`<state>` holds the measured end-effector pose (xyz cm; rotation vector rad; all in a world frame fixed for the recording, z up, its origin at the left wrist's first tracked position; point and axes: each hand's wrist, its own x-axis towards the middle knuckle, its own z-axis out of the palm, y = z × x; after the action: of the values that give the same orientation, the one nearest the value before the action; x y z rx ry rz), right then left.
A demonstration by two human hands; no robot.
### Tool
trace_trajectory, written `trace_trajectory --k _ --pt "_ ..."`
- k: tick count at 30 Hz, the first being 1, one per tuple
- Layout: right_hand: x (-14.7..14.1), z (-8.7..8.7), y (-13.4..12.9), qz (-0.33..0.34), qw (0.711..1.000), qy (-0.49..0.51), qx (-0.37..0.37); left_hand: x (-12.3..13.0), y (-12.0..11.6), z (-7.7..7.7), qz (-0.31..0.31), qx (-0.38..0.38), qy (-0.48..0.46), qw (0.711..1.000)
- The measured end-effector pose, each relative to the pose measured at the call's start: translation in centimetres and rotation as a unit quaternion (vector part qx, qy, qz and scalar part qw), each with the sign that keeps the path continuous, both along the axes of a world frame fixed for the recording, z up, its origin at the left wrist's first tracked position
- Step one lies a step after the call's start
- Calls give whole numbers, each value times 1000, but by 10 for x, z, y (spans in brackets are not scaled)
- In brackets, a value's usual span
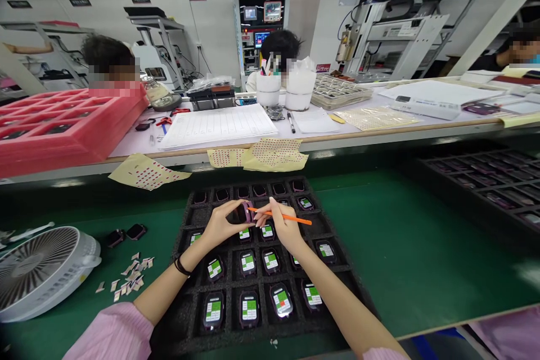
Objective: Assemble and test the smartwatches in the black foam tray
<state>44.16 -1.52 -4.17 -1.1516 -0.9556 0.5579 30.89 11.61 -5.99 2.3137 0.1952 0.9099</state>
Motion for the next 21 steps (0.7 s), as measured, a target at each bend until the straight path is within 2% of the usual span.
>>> trace_trajectory --k 3,8,11,14,21 --pt "3 2 -1 4 999 34 -7 1 -1 4 9 -3 9 1000" --pt "11 -6 2 -70 994 79 -10 3 -4 6 18 17 27 999" --pt "9 -19 10 -15 997 58 -53 3 -6 3 28 39 38 998" --pt "3 -27 15 41 993 45 -98 3 -9 1 9 28 23 999" --pt "0 -17 11 51 983 138 -111 4 -11 7 -10 -48 -10 999"
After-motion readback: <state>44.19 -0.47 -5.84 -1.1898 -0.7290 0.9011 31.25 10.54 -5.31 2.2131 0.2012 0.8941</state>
